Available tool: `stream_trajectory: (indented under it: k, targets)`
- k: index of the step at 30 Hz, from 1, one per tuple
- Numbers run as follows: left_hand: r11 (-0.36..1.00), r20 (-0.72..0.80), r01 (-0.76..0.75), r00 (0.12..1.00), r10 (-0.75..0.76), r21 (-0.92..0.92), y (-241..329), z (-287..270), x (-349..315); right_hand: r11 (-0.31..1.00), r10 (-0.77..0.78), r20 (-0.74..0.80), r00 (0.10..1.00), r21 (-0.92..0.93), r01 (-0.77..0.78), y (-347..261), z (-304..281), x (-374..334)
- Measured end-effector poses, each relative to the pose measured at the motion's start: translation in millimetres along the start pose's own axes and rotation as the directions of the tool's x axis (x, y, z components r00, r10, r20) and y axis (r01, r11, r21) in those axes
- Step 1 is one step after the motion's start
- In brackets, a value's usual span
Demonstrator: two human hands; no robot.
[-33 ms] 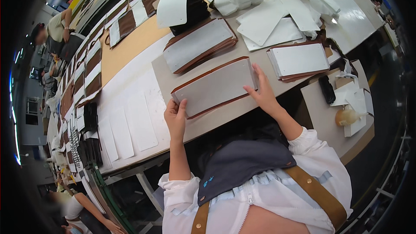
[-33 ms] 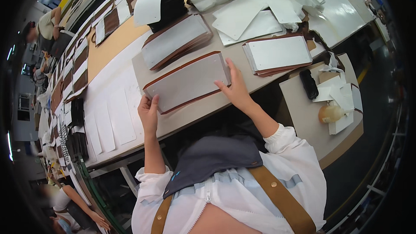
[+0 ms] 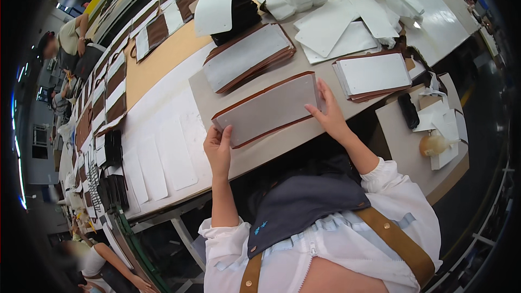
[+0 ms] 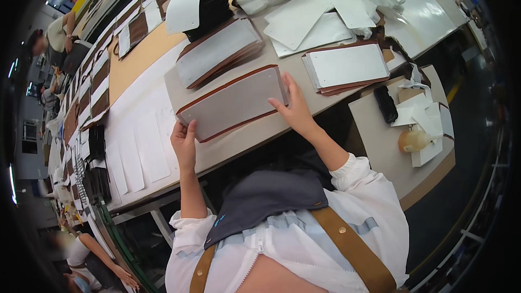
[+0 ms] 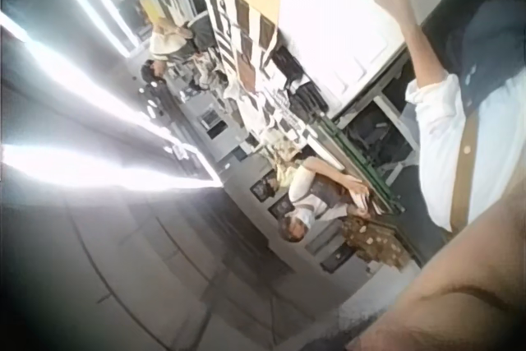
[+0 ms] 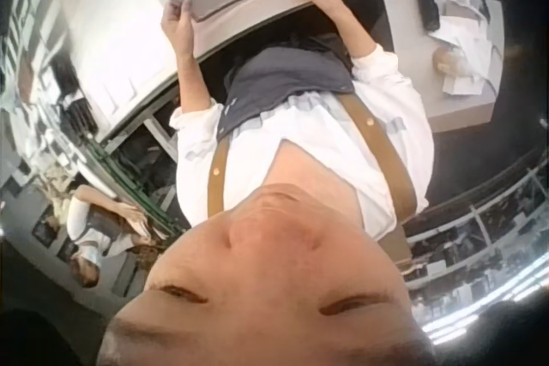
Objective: The person repeatedly picks up white rectangular sheets and places them onto brown rectangular sheets on a table. They smooth the white sheets down with their hands and then move the completed pairs to a growing stack on the right side of the table.
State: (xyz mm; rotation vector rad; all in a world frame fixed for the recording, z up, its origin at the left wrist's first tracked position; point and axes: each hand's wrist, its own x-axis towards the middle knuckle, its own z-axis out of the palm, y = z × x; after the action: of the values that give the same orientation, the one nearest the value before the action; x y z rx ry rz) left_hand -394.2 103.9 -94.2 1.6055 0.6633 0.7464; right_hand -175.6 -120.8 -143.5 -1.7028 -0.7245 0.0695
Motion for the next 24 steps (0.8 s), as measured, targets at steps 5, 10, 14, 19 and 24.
stream_trajectory:
  k: [5,10,14,19,24]
  targets:
    - [0.998,-0.082,-0.005,0.997,-0.001,-0.069,11.8,5.7,-1.5,0.836,0.274,0.269,0.923,0.408,-0.367,-22.0,-25.3,20.1]
    - [0.996,-0.005,0.044,0.999,-0.044,-0.074,6.8,19.9,-10.9,0.894,0.231,-0.051,0.972,0.404,-0.192,-35.4,-114.4,58.8]
    - [0.991,-0.013,0.117,0.993,-0.118,-0.060,-25.0,24.1,-17.5,0.952,0.263,-0.243,0.934,0.225,-0.209,-14.9,-224.8,90.6]
    - [0.998,-0.010,0.056,0.998,-0.056,0.015,-26.0,35.2,-20.0,0.921,0.337,-0.266,0.903,-0.108,-0.375,60.8,-301.8,95.8]
    - [0.995,-0.056,0.043,0.998,-0.038,0.092,-26.0,31.6,-24.4,0.541,-0.093,-0.409,0.908,-0.786,-0.299,76.7,-256.3,91.5]
